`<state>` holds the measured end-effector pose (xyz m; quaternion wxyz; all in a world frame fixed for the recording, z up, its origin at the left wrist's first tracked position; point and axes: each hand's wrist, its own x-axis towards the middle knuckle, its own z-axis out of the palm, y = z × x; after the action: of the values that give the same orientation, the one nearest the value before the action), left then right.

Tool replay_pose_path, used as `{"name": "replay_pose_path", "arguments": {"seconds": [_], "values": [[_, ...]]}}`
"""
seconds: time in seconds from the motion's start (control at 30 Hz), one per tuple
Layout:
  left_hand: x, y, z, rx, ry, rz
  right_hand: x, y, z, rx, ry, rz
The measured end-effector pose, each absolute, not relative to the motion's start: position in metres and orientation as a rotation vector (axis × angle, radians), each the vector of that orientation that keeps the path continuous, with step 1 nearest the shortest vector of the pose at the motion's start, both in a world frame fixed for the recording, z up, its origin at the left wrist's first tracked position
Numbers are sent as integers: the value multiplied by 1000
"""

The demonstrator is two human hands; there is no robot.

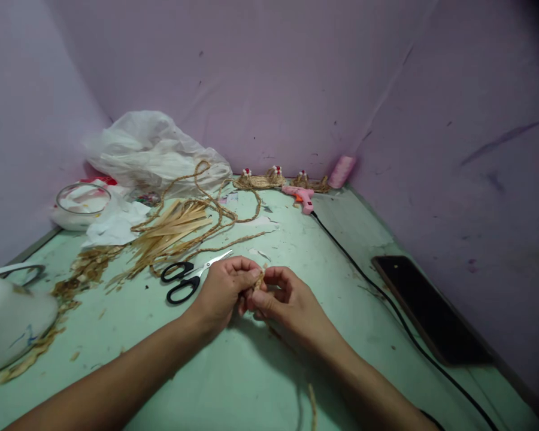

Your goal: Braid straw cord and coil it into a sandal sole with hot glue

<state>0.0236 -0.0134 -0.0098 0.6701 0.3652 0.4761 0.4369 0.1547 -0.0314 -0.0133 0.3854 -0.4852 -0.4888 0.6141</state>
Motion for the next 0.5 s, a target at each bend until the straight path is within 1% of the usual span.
{"name": "replay_pose_path", "arguments": {"seconds": [0.07, 0.13, 0.27, 0.5], "values": [[28, -17, -8, 854, 1095, 971, 151, -32, -14, -1177, -1164, 1664], [29, -19, -6, 909, 1156, 935, 151, -31, -12, -1224, -1152, 1675], [27, -20, -3, 1071, 1332, 933, 155, -28, -8, -1417, -1083, 1564], [25, -19, -1, 1272, 1438, 935, 155, -29, -7, -1458, -979, 1420]]}}
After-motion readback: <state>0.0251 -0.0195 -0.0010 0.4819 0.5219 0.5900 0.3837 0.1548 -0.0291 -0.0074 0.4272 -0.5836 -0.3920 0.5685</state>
